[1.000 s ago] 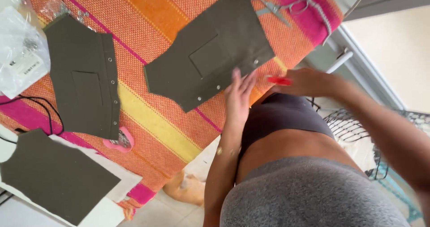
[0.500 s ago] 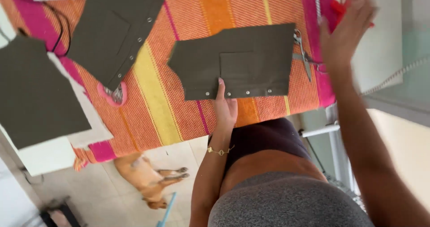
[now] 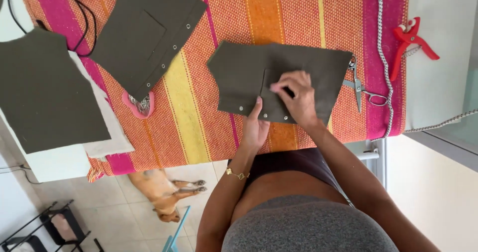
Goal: The person uses a red plier-like tool to attach metal snap fasteners to a dark green fabric garment laid on a colorful striped mat. They repeatedly position the snaps and press the tool to secure them, then smooth the fabric with their hands.
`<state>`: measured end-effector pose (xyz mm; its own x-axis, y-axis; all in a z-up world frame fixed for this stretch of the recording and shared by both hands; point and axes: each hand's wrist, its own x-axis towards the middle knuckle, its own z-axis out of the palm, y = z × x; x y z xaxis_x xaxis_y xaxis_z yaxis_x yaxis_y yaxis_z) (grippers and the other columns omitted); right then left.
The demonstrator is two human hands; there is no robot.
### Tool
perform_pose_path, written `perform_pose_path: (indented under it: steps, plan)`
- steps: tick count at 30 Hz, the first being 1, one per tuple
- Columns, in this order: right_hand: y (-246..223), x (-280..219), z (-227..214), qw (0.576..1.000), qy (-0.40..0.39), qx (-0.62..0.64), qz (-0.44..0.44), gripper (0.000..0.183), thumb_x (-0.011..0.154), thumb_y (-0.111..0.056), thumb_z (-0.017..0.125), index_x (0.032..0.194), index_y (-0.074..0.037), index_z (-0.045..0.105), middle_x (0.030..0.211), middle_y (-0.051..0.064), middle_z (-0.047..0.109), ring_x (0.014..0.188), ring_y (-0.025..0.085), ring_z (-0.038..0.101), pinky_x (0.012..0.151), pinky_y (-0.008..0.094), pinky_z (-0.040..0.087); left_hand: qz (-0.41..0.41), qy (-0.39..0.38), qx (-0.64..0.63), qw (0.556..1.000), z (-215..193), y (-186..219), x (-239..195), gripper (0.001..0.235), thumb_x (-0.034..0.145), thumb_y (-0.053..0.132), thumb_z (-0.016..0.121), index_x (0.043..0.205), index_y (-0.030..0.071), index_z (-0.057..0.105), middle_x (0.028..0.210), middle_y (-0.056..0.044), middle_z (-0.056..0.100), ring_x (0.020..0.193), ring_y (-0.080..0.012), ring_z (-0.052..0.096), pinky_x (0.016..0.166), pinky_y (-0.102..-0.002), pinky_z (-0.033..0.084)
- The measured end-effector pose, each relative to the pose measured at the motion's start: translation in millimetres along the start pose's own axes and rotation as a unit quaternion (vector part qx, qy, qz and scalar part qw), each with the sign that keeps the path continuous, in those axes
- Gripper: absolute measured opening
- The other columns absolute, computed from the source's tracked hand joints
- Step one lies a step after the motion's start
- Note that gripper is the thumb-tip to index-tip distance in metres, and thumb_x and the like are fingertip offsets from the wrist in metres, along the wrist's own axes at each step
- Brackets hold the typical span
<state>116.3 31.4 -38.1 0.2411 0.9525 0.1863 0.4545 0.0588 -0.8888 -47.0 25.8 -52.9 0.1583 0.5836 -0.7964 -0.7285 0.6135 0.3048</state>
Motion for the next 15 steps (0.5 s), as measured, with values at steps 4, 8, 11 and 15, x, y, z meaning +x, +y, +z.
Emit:
perform_pose_path:
  steps: [4,8,11,15]
  plan:
    - [-10.2,45.8,-37.2,0.98,0.198,-0.014,-0.016,0.015,0.111,-0.015,0.068,0.097,-0.012,0.071,0.097,0.008,0.068,0.097,0.028,0.066,0.091,0.04,0.049,0.036,-0.012,0.053,0.998,-18.4,19.4,19.9,0.039,0.101,0.015,0.084,0.138,0.013,0.073,0.134,-0.014,0.077,0.12,-0.0252,0.076,0.104,-0.045,0.066]
    - [0.9,76.0,-58.8,0.96,0.26,-0.098,-0.034,0.058,0.123,-0.058,0.048,0.148,-0.007,0.056,0.15,0.017,0.052,0.132,0.033,0.057,0.104,0.051,0.051,0.101,0.035,0.111,0.988,-81.2,39.6,68.2,0.044,0.099,0.016,0.087,0.139,0.011,0.07,0.129,-0.012,0.078,0.117,-0.0242,0.077,0.099,-0.043,0.068]
    - [-30.9,60.2,-25.6,0.959,0.036,-0.267,-0.088,0.041,0.106,0.004,0.071,0.143,0.017,0.061,0.132,0.044,0.06,0.126,0.064,0.058,0.109,0.068,0.044,0.162,0.007,0.16,0.974,12.4,96.6,34.1,0.04,0.105,0.023,0.079,0.14,0.008,0.068,0.13,-0.013,0.077,0.126,-0.0257,0.073,0.111,-0.046,0.061]
    - [-7.5,39.5,27.3,0.945,-0.08,-0.302,-0.101,0.064,0.111,-0.022,0.067,0.168,0.0,0.048,0.175,0.025,0.038,0.162,0.048,0.031,0.131,0.064,0.019,0.173,0.025,0.201,0.964,-92.1,72.1,119.9,0.043,0.105,0.024,0.081,0.141,0.004,0.068,0.126,-0.015,0.078,0.125,-0.0282,0.073,0.112,-0.049,0.058]
